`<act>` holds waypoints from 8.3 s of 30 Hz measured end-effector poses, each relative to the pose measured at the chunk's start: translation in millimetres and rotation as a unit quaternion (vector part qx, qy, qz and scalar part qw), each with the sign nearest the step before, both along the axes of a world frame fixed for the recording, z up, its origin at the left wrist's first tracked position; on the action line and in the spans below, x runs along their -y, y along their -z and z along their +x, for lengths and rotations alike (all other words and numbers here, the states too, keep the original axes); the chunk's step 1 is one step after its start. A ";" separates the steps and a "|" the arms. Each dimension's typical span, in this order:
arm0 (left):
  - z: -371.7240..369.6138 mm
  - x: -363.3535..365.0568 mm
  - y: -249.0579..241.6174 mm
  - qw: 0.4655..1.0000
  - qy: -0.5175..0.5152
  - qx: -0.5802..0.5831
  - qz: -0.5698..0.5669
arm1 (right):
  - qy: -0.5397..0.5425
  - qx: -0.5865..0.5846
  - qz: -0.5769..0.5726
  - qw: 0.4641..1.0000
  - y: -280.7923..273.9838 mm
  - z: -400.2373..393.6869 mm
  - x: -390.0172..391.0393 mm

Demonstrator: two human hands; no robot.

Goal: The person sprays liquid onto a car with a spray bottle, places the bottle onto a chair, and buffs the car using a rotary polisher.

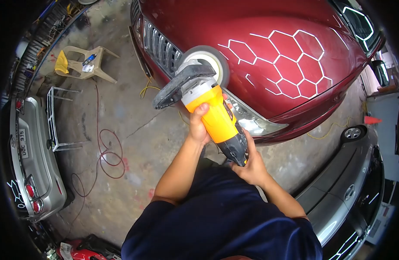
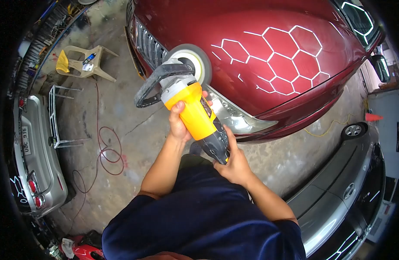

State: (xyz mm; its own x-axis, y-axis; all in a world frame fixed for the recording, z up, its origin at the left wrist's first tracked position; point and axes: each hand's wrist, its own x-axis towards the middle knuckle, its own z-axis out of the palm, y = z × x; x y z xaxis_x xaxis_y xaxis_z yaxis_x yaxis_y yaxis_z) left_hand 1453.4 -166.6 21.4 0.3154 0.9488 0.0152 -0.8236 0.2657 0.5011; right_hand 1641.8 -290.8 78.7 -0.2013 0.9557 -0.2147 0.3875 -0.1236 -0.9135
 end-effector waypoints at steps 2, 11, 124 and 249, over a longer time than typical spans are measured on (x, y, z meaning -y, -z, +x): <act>13.3 2.5 -3.7 1.000 -0.013 -0.002 0.004 | 0.006 -0.009 -0.015 1.000 -6.9 9.5 3.4; 102.3 15.1 -63.4 0.997 0.011 0.077 -0.026 | 0.057 -0.034 -0.015 0.998 -43.0 82.5 28.6; 775.6 -269.2 -275.2 0.993 0.110 -0.028 0.016 | 0.296 0.018 0.169 0.940 -247.7 621.7 -154.3; 866.9 -279.7 -299.8 0.949 0.255 -0.128 0.135 | 0.161 -0.229 0.340 0.898 -185.3 798.6 -177.1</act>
